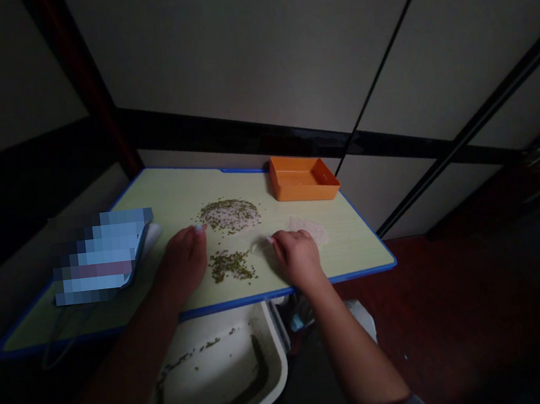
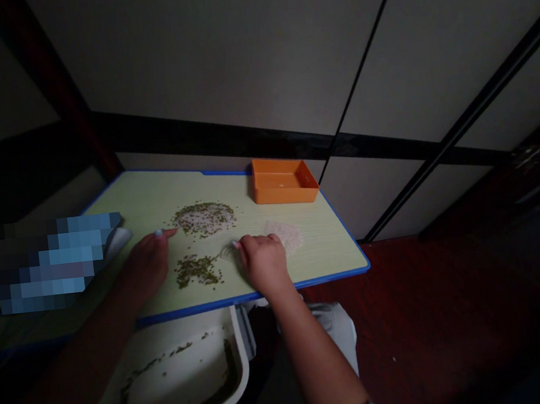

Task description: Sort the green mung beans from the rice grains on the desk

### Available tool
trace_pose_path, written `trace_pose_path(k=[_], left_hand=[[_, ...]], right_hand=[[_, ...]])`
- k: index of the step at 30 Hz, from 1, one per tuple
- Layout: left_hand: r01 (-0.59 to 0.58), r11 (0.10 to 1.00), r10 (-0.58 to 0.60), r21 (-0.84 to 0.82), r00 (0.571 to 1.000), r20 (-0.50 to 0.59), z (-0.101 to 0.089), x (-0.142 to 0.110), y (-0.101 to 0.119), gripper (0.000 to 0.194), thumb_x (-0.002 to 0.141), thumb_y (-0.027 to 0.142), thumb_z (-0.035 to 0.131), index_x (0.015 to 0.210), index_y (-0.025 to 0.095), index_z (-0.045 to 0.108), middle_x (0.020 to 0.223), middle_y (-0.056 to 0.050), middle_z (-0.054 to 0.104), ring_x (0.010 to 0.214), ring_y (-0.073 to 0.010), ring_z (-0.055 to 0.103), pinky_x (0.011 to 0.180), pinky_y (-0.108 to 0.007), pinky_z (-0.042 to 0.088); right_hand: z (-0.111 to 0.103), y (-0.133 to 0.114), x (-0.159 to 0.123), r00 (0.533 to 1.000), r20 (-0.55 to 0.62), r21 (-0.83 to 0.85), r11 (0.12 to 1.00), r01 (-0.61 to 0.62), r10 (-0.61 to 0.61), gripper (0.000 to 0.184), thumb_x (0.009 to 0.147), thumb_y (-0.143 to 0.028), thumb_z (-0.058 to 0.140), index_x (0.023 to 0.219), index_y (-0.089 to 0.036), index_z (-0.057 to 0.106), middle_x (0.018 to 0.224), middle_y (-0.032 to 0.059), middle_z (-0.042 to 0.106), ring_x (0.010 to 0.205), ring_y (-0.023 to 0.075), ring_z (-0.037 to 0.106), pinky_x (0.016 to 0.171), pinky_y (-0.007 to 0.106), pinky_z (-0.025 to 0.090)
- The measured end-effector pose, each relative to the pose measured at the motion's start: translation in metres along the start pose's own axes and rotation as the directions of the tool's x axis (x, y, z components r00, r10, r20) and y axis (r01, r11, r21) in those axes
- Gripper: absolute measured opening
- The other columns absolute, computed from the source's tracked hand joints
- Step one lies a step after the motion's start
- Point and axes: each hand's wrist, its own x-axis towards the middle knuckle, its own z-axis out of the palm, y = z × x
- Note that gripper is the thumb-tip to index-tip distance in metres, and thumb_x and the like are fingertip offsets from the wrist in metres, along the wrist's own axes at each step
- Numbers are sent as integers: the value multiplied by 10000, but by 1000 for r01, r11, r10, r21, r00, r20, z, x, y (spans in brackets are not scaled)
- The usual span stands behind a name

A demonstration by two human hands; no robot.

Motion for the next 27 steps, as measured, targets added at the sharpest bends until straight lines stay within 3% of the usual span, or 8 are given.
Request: trace_pose_path(k=[4,11,18,22,27], left_hand=[[81,997,-80,-21,996,43,-4,0,11,612,1043,509,211,1081,233,756,1080,-155,767,1128,-325,717,1092,-510,573],[96,994,-94,-43,995,37,-5,-2,17,654,1048,509,188,1128,183,748,1169,-184,770,1205,-334,704,1145,-556,544],[123,991,-121,-47,991,51,-7,-4,20,645,1053,486,204,1184,141,734,1269,-208,745,1270,-335,686,1173,-558,528],[97,994,-96,-58,995,10,-4,-4,16,600,1055,472,232,1166,163,734,1210,-185,768,1219,-331,701,1150,-574,542],[90,993,-91,-75,996,-8,-1,-5,11,570,1072,482,260,1203,180,725,1211,-165,774,1220,-320,707,1158,-560,535]], right_hand=[[-12,-4,16,989,93,-159,983,-97,112,298,1143,-318,452,1107,-184,716,940,148,842,883,256,793,794,345,421],[-19,-23,58,959,282,-211,975,65,-3,308,1126,-242,426,1281,-143,673,1093,207,842,1045,279,818,836,362,499],[-1,-45,82,938,303,-164,960,225,-168,319,1143,-306,431,1294,-173,678,1130,170,846,1061,252,809,879,348,511],[6,-46,78,917,291,-111,942,318,-275,337,1155,-377,436,1258,-204,706,1075,130,859,1042,240,802,953,355,478],[3,-48,71,903,281,-67,932,357,-325,351,1160,-375,435,1246,-188,718,1075,125,858,1019,241,792,988,366,447]])
